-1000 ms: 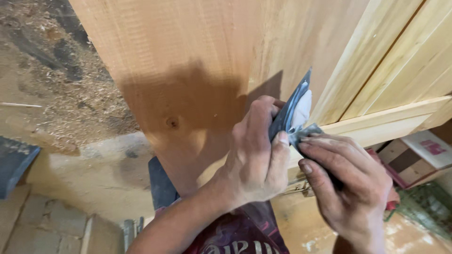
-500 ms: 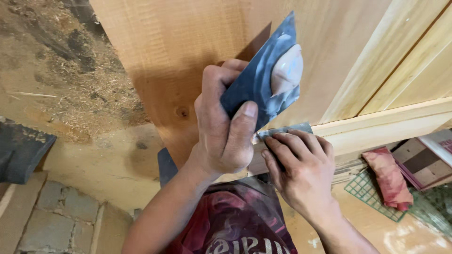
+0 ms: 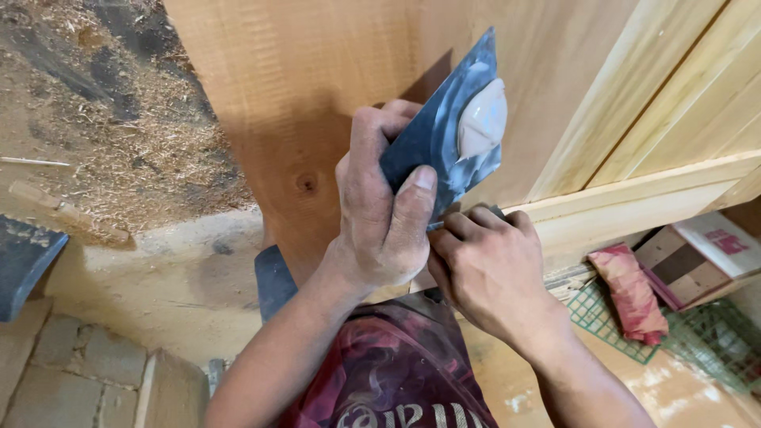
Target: The person holds a board with wood filler and uses a small spreader to press filler into the seams between panels of a large wooden door, working along the joints and moving to new seam sections as they fill each one.
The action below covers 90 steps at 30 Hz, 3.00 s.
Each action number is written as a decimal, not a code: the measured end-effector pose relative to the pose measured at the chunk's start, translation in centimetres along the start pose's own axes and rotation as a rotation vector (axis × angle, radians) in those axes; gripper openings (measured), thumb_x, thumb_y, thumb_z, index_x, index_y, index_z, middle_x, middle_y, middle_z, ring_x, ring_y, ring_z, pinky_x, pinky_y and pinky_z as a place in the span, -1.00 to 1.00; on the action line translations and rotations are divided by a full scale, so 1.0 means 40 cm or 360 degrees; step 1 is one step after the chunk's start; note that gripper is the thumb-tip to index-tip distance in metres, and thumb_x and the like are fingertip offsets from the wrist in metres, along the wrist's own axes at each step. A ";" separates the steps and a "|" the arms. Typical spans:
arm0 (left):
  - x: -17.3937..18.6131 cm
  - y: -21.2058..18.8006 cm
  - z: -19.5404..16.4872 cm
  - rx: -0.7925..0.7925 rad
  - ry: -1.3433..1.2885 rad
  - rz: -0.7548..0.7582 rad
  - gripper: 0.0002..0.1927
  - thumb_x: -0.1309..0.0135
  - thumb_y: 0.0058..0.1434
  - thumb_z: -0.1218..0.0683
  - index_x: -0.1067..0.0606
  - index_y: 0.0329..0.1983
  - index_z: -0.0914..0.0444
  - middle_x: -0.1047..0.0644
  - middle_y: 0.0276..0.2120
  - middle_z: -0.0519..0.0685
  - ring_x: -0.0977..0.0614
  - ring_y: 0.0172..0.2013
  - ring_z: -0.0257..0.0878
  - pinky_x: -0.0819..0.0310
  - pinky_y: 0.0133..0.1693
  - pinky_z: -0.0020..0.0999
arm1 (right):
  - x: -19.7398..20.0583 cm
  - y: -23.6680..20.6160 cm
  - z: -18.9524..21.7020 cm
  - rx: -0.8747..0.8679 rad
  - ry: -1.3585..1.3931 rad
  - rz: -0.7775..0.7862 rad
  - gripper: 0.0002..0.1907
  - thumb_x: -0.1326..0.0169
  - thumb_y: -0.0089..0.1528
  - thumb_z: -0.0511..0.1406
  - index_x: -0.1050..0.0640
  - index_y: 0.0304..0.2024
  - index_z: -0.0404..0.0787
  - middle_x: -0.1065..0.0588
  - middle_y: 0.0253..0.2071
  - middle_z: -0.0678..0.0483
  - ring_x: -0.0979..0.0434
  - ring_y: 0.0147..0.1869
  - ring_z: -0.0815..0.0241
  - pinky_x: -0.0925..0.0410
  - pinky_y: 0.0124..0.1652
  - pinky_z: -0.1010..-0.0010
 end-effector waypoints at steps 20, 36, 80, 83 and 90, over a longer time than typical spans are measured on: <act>0.017 0.019 -0.013 0.0136 -0.0096 -0.0017 -0.79 0.09 0.51 0.12 -0.24 -0.01 0.39 -0.51 -0.05 0.19 -0.53 -0.16 -0.21 -0.47 -0.08 -0.34 | -0.055 -0.036 0.027 -0.0057 0.0175 -0.0704 -0.69 -0.27 0.09 -0.29 -0.63 -0.11 -0.20 -0.56 -0.07 0.03 -0.52 0.05 -0.02 -0.32 0.05 0.10; 0.023 0.022 -0.018 0.0132 -0.0021 -0.0011 -0.76 0.09 0.47 0.11 -0.25 0.02 0.38 -0.51 -0.06 0.19 -0.55 -0.17 -0.19 -0.49 -0.08 -0.32 | 0.025 0.047 0.013 0.0089 -0.0085 0.0068 -0.85 -0.11 0.13 -0.15 -0.60 -0.45 -0.03 -0.53 -0.40 0.17 -0.54 -0.22 0.11 -0.28 -0.38 0.03; -0.152 -0.028 -0.058 0.0155 0.0118 0.0134 -0.75 0.10 0.41 0.12 -0.29 0.02 0.41 -0.54 -0.07 0.21 -0.63 -0.13 -0.10 -0.55 -0.05 -0.25 | 0.104 -0.133 -0.134 -0.0168 0.0857 -0.1246 -0.76 -0.28 0.09 -0.44 -0.61 -0.18 -0.33 -0.59 -0.16 -0.07 -0.63 0.06 -0.07 -0.47 0.06 0.24; -0.206 -0.051 -0.058 0.0175 0.0226 0.0122 -0.75 0.10 0.39 0.12 -0.29 0.02 0.40 -0.51 -0.06 0.23 -0.64 -0.18 -0.04 -0.55 -0.09 -0.21 | 0.094 -0.158 -0.146 -0.0150 0.0801 -0.1198 -0.77 -0.29 0.13 -0.43 -0.62 -0.15 -0.30 -0.59 -0.12 -0.04 -0.63 0.08 -0.05 -0.47 0.08 0.27; -0.263 -0.056 -0.031 0.0074 0.0387 0.0090 -0.76 0.12 0.46 0.13 -0.34 0.08 0.39 -0.50 -0.17 0.21 -0.62 -0.25 0.03 -0.51 -0.16 -0.17 | 0.105 -0.187 -0.223 -0.0077 0.0964 -0.0753 -0.80 -0.25 0.12 -0.41 -0.65 -0.19 -0.27 -0.63 -0.20 0.01 -0.67 -0.13 0.09 -0.48 -0.16 0.38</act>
Point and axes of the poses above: each hand's wrist, its own y-axis towards the middle knuckle, its own x-axis out of the back of the hand, z = x × y, the point moved 1 cm from there along y, towards the middle knuckle
